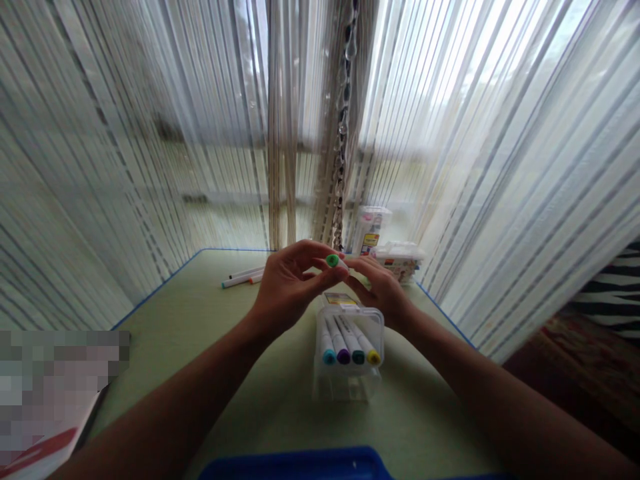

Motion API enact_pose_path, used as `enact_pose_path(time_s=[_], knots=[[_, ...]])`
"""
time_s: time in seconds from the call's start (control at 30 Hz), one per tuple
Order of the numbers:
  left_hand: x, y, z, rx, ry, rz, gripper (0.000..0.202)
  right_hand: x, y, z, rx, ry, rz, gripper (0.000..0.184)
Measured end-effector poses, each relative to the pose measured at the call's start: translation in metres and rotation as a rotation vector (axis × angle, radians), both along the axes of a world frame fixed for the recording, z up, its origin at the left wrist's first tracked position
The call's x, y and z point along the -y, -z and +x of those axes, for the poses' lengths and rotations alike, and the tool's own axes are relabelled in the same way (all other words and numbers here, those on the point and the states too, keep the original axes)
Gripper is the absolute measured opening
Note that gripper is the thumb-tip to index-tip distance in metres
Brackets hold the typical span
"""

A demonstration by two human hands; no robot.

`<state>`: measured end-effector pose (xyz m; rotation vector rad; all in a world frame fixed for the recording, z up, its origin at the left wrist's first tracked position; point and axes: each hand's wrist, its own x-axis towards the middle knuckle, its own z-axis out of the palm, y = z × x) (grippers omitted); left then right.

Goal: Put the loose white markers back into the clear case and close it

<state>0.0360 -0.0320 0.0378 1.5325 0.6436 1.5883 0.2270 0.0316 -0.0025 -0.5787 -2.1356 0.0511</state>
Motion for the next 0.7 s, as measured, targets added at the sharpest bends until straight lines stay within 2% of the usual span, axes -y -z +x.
enact_pose_path(time_s=[0.2,0.3,0.5,0.7], knots=[[-0.004,0.001,-0.002,0.038,-0.099,0.033,0.024,0.004,0.001,0.000,-0.040,0.064,-0.118,0.026],[-0.004,0.002,-0.001,0.049,-0.146,0.036,0.026,0.006,0.000,-0.001,-0.030,0.045,-0.149,0.024],[0.006,0.000,0.006,0.047,-0.158,0.073,0.034,0.005,-0.001,-0.002,-0.003,-0.057,-0.127,0.020],[0.014,0.000,0.010,-0.020,-0.160,0.155,0.032,0.007,-0.003,-0.002,-0.055,-0.049,-0.113,0.017]])
